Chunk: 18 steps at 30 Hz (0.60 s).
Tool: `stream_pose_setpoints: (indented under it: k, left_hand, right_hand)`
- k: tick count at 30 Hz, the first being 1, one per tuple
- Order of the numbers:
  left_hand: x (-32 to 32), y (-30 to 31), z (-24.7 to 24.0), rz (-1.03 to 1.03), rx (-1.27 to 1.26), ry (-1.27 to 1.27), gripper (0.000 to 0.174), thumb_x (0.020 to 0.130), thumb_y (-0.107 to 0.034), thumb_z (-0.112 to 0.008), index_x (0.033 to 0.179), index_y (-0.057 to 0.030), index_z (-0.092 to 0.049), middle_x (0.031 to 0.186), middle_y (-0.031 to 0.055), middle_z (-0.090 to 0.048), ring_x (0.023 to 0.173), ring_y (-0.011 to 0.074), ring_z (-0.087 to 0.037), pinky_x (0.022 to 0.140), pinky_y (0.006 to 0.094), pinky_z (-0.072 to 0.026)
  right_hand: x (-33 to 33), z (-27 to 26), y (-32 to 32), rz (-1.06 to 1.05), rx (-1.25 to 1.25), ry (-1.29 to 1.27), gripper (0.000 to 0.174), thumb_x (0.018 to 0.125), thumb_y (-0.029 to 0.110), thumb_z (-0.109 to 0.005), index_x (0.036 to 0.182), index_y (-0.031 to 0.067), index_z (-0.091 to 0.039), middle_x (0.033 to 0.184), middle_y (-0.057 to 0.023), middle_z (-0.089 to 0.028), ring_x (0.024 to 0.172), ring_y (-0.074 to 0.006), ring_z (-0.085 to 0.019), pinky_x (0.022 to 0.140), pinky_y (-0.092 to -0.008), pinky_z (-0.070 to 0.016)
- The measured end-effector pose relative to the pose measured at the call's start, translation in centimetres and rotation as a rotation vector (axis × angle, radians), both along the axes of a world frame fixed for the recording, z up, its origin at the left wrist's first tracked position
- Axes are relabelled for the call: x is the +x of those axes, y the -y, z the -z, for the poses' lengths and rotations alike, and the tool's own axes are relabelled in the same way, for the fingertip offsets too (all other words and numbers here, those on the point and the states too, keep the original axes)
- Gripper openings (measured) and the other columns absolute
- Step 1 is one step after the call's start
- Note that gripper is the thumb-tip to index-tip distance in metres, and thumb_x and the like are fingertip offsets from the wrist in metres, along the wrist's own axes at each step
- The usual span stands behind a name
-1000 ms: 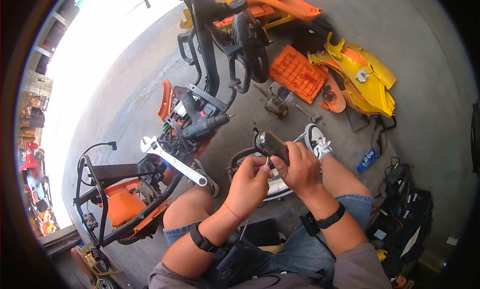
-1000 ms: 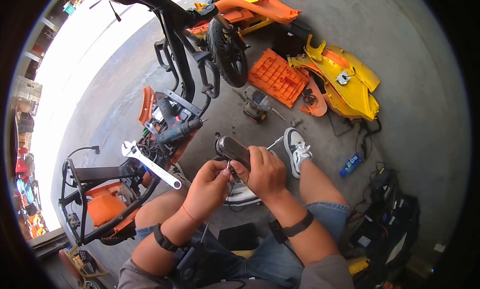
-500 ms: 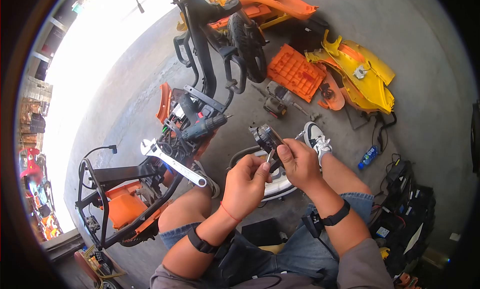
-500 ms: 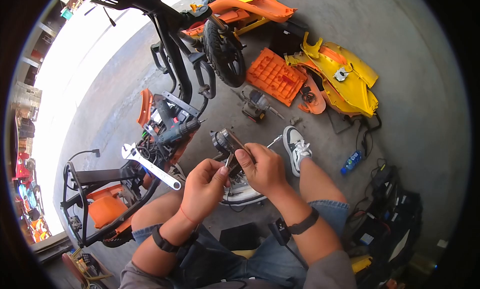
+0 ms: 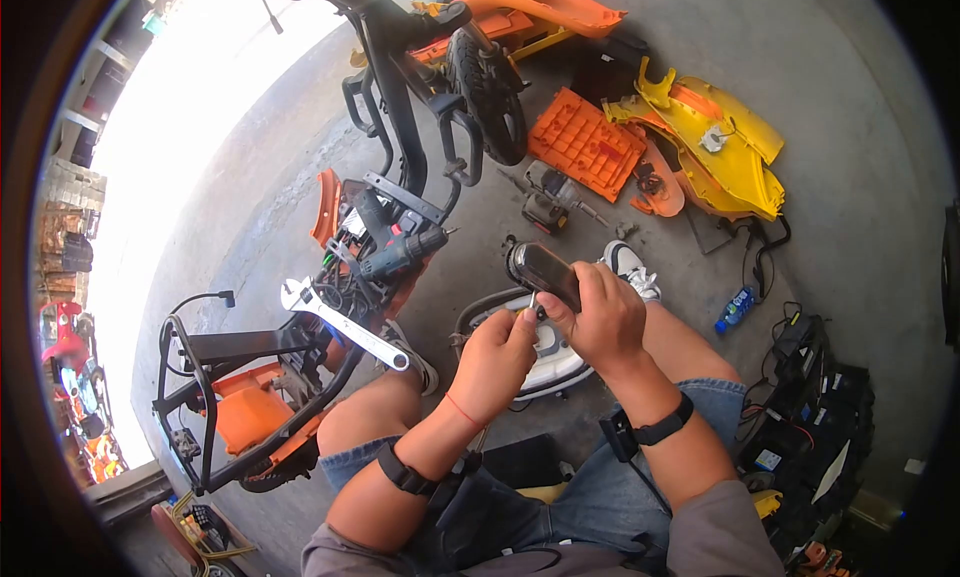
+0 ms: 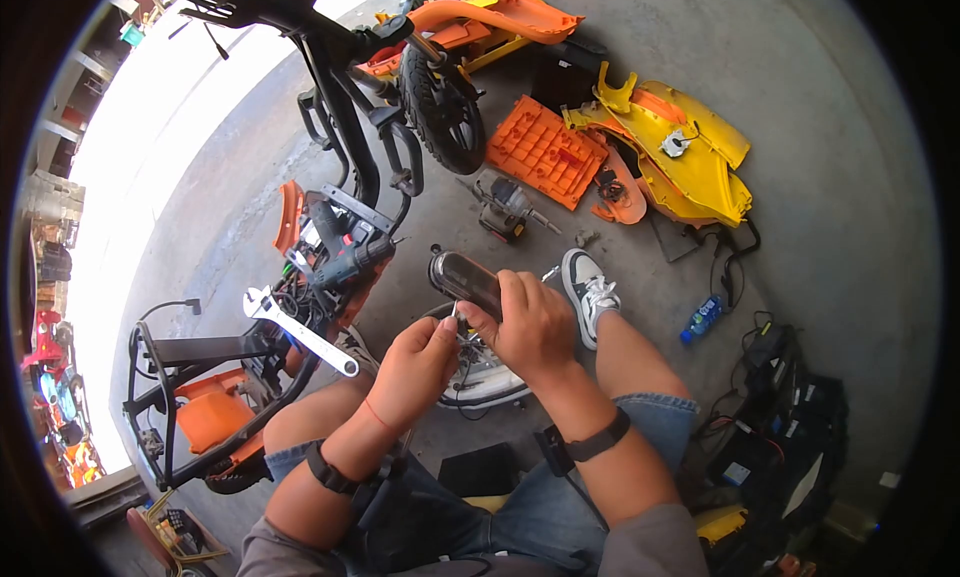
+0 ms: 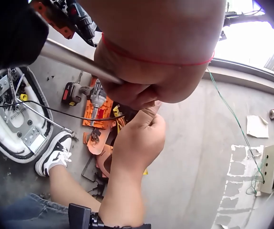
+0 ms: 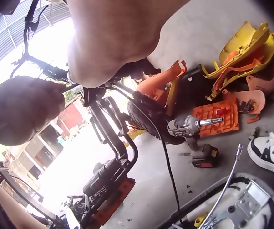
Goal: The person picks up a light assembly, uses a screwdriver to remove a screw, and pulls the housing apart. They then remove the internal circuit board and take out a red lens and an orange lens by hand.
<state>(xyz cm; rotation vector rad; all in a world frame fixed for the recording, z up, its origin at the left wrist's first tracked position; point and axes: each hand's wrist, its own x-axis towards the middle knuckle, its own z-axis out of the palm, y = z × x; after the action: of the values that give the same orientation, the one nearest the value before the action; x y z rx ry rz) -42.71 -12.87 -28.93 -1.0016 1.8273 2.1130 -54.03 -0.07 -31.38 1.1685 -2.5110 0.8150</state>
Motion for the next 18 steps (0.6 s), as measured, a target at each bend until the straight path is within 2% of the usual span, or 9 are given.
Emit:
stream_pose_setpoints:
  k: [3, 5, 10, 15, 17, 18]
  left_hand:
    - [-0.4, -0.2, 0.6, -0.017, 0.007, -0.006, 0.037, 0.103, -0.032, -0.051, 0.082, -0.0028, -0.055, 0.063, -0.0009, -0.051, 0.056, 0.006, -0.045, 0.05, 0.0232, -0.0352]
    - [-0.5, -0.3, 0.9, 0.024, -0.208, -0.084, 0.037, 0.103, -0.031, -0.053, 0.081, -0.0011, -0.057, 0.063, -0.0002, -0.053, 0.059, 0.0067, -0.046, 0.052, 0.0248, -0.0372]
    - [-1.0, -0.4, 0.5, 0.05, -0.364, -0.136, 0.037, 0.101, -0.027, -0.055, 0.077, 0.0011, -0.057, 0.062, 0.0022, -0.053, 0.059, 0.0074, -0.044, 0.053, 0.0274, -0.0382]
    - [-1.0, -0.9, -0.7, 0.02, -0.457, -0.203, 0.036, 0.1, -0.025, -0.057, 0.075, 0.0018, -0.057, 0.058, 0.0038, -0.05, 0.058, 0.0076, -0.042, 0.052, 0.0284, -0.0372]
    - [-0.8, -0.8, -0.9, 0.047, -0.504, -0.208, 0.03, 0.098, -0.023, -0.058, 0.082, 0.0017, -0.061, 0.058, 0.0167, -0.055, 0.049, 0.0265, -0.052, 0.05, 0.037, -0.0412]
    - [-0.7, -0.9, -1.1, 0.046, -0.506, -0.208, 0.03, 0.098, -0.023, -0.058, 0.082, 0.0017, -0.061, 0.058, 0.0167, -0.055, 0.049, 0.0265, -0.052, 0.05, 0.037, -0.0412]
  right_hand:
    - [-0.2, -0.3, -0.3, 0.011, 0.034, -0.024, 0.051, 0.091, 0.05, -0.063, 0.097, -0.0002, -0.058, 0.074, -0.0098, -0.059, 0.063, -0.0274, -0.061, 0.054, -0.0366, -0.0492]
    - [-0.4, -0.2, -0.5, 0.019, 0.037, -0.036, 0.051, 0.091, 0.05, -0.063, 0.096, -0.0002, -0.058, 0.074, -0.0099, -0.059, 0.063, -0.0278, -0.061, 0.054, -0.0369, -0.049]
    - [-0.8, -0.2, -0.8, 0.008, 0.0, 0.096, 0.045, 0.091, 0.047, -0.063, 0.089, 0.0022, -0.058, 0.071, -0.0104, -0.057, 0.06, -0.0305, -0.061, 0.051, -0.0381, -0.0483]
    - [-0.9, -0.6, -1.0, 0.0, -0.082, 0.197, 0.042, 0.093, 0.044, -0.063, 0.089, 0.0019, -0.06, 0.073, -0.0121, -0.06, 0.062, -0.0324, -0.063, 0.052, -0.0391, -0.0492]
    - [-0.8, -0.8, -1.1, -0.005, -0.11, 0.24, 0.041, 0.093, 0.043, -0.063, 0.09, 0.0016, -0.061, 0.074, -0.0125, -0.061, 0.063, -0.0327, -0.063, 0.053, -0.039, -0.0495]
    - [-0.7, -1.0, -1.1, -0.012, -0.138, 0.291, 0.041, 0.093, 0.042, -0.063, 0.09, 0.0013, -0.062, 0.075, -0.0129, -0.063, 0.064, -0.0331, -0.064, 0.054, -0.0392, -0.0499]
